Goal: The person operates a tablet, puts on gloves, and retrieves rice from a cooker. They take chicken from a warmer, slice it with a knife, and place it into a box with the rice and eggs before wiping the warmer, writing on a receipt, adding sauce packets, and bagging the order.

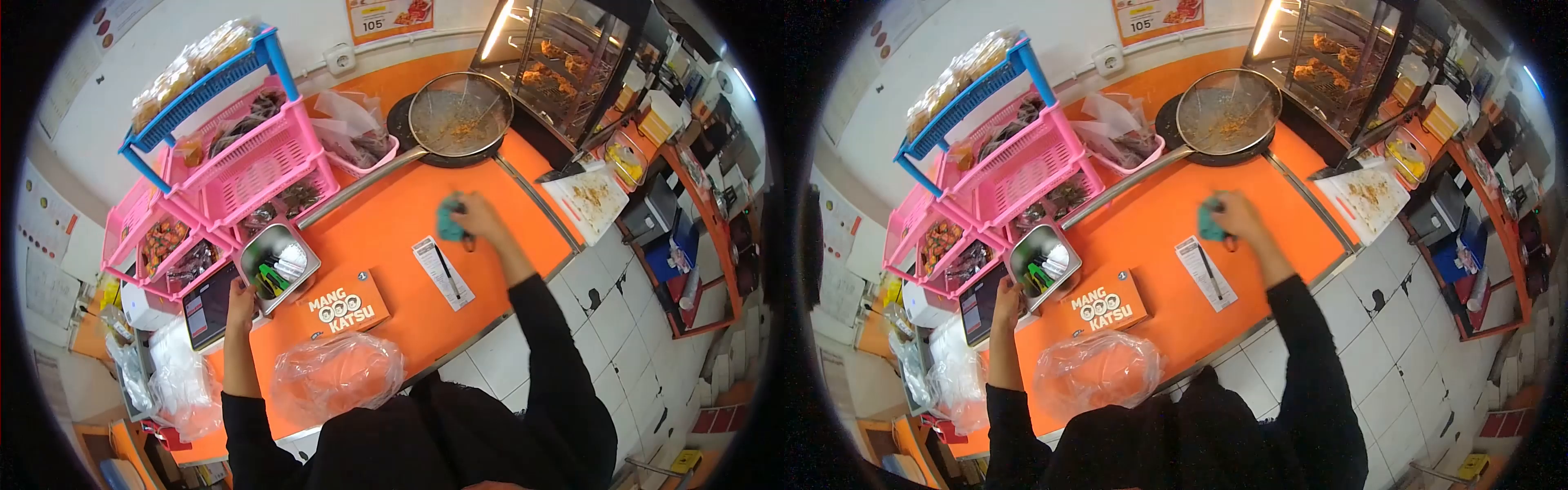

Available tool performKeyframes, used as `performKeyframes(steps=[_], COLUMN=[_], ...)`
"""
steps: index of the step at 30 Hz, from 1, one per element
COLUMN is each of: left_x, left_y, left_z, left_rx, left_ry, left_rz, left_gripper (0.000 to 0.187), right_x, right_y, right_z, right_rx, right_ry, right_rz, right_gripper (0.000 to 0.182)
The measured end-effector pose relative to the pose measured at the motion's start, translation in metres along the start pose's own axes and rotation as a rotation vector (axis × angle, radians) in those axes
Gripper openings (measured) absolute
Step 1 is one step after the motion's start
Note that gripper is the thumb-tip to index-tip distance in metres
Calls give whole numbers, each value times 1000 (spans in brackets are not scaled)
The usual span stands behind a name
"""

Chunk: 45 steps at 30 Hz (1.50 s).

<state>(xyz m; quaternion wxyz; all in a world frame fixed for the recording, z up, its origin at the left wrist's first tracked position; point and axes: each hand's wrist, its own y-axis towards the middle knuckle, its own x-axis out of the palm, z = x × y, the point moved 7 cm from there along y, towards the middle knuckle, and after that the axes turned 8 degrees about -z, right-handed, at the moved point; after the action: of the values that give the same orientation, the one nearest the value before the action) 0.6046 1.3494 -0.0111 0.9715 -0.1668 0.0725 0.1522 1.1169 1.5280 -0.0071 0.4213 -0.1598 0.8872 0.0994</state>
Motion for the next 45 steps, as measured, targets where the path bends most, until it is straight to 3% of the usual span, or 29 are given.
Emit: performKeyframes(steps=[1, 2, 4, 7, 9, 12, 14, 18, 20, 21, 22, 24, 26, 28, 30, 31, 34, 35, 37, 39, 43, 45], left_x=[3, 1, 12, 0, -5, 6, -9, -21, -25, -27, -28, -27, -31, -32, -38, -42, -55, -54, -55, -56, -48, -50], left_y=[3, 9, 0, 12, 15, -17, -49, -116, -139, -147, -155, -166, -175, -185, -198, -203, -215, -220, -228, -229, -236, -242], left_z=[-5, -14, -2, -16, -25, -10, 7, 21, 21, 18, 15, 9, 1, -3, -7, -12, -20, -21, -24, -33, -34, -32], left_rx=[4, 2, -7, 21, 91, 72, 403, 352, 324, 328, 329, 277, 234, 238, 241, 225, 208, 209, 207, 243, 376, 384], left_ry=[6, 24, 23, 72, 40, 91, 267, 258, 244, 220, 193, 196, 201, 182, 149, 154, 162, 156, 150, 98, -97, -22], left_rz=[-5, 23, 40, 94, 132, 94, 362, 456, 518, 537, 558, 578, 620, 635, 703, 693, 745, 755, 787, 789, 692, 695], left_gripper=[26, 26, 25, 25, 26, 33, 39, 39, 37, 36, 35, 34, 30, 28, 26, 26, 30, 29, 28, 24, 26, 25], right_x=[15, 22, 31, 10, -18, -53, -78, -112, -111, -101, -93, -89, -87, -94, -110, -109, -124, -130, -153, -153, -118, -70], right_y=[9, 7, -11, -46, -94, -164, -190, -127, -56, -16, 15, 49, 58, 36, -28, -63, -192, -225, -247, -229, -136, -72], right_z=[-14, -23, -24, 24, 53, 104, 98, 79, 70, 96, 104, 105, 150, 187, 188, 216, 196, 214, 145, 107, 21, 73], right_rx=[-122, -115, 165, 196, 219, 395, 549, 358, 229, 156, 252, 245, 321, 430, 408, 516, 633, 738, 816, 650, 229, 82], right_ry=[-206, -202, -369, -279, -236, -264, -325, -300, -291, -421, -489, -600, -555, -425, -480, -518, -461, -566, -381, -343, -304, 111], right_rz=[59, 63, -1, -55, 47, 74, -111, 76, 101, 150, 143, 279, 196, 6, -22, -195, -391, -494, -408, -269, -188, -301], right_gripper=[28, 28, 31, 32, 31, 22, 17, 17, 27, 34, 31, 22, 23, 24, 23, 26, 31, 30, 29, 24, 21, 38])
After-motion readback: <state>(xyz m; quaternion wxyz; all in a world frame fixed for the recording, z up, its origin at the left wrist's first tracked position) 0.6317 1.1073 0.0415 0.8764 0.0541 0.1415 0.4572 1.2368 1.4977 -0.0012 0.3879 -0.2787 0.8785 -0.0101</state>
